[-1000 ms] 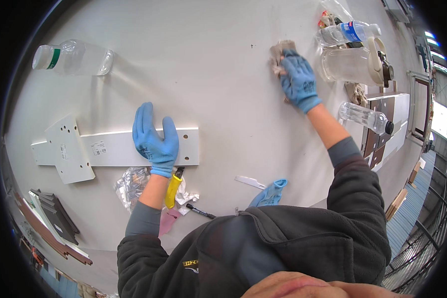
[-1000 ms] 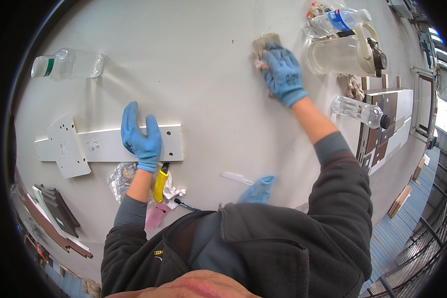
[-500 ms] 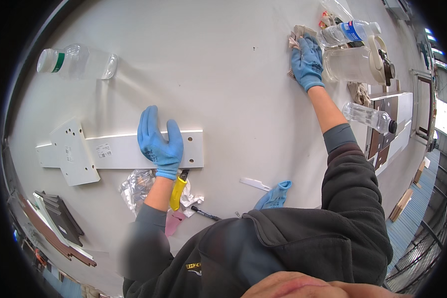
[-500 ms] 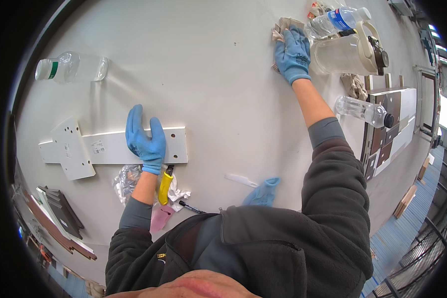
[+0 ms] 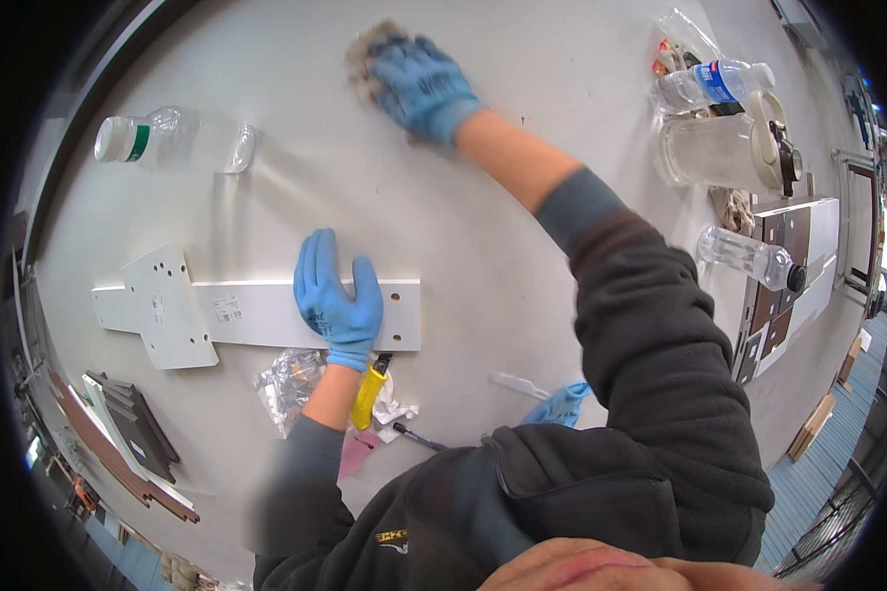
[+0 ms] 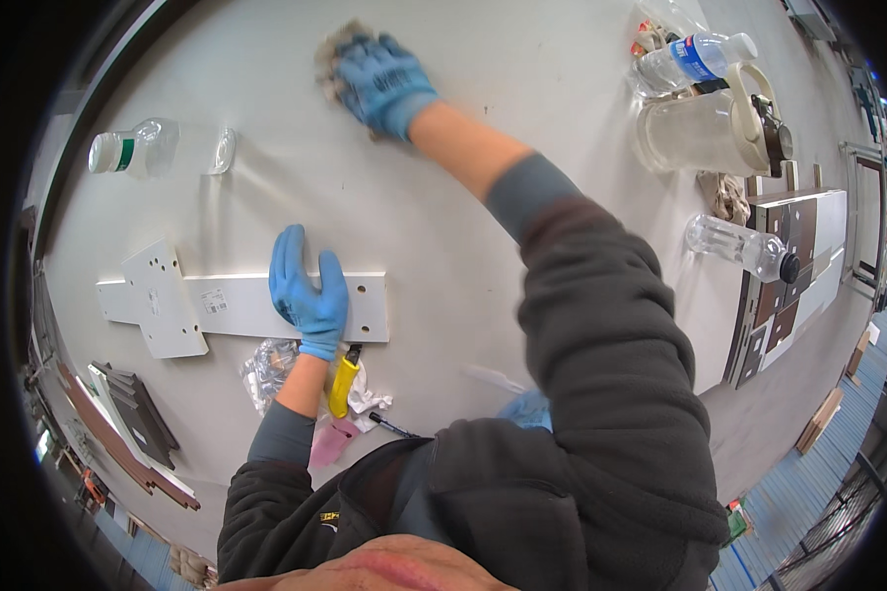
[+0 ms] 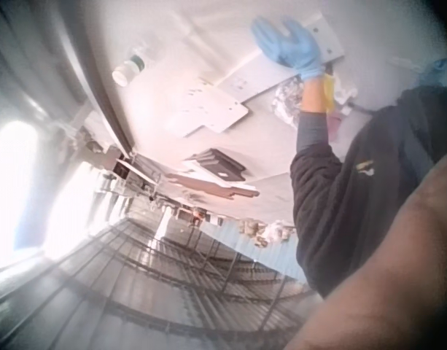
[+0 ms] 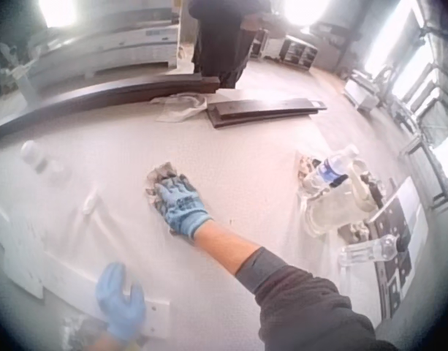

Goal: The person kneels to handle and stack several flat panels, then stands at a workbench to clear tools and debris. They wipe the workbench surface with a cloth, moving items aside and returning them, and continue wiping different areas of the bench.

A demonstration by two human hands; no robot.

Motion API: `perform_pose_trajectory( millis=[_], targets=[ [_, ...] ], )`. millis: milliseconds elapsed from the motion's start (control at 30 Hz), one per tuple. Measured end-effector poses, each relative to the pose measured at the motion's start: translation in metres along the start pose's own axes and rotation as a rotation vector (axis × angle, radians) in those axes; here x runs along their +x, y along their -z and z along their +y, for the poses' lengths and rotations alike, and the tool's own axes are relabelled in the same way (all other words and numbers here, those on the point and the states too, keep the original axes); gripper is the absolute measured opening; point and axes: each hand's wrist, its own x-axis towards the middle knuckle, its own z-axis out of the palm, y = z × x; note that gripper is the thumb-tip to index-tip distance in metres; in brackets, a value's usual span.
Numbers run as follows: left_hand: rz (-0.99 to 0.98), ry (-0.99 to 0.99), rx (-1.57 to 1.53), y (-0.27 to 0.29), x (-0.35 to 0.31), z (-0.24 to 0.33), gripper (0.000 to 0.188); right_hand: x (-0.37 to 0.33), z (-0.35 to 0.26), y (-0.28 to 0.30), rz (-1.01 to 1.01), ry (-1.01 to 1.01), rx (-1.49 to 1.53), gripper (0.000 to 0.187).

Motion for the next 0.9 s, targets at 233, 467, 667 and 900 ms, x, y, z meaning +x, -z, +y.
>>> perform_pose_trajectory(
  millis=[233,467,667,900],
  targets=[
    [-0.01,0.023,-0.068,0.001,-0.004,-0.003,0.053,-0.096,0.11,0.111,0.039,-0.326,-0.157,0.028],
    [-0.03,0.038,-0.054,0.001,-0.003,-0.004,0.055,-0.035,0.327,0.106,0.043,-0.679,-0.514,0.053],
    [-0.051,0.048,-0.056,0.002,0.0,-0.003,0.057,-0.008,0.316,0.085,0.049,-0.586,-0.577,0.059],
    [-0.064,0.027,0.016,0.002,0.001,0.002,0.054,0.12,0.046,-0.06,-0.189,-0.222,-0.09,0.041]
  ],
)
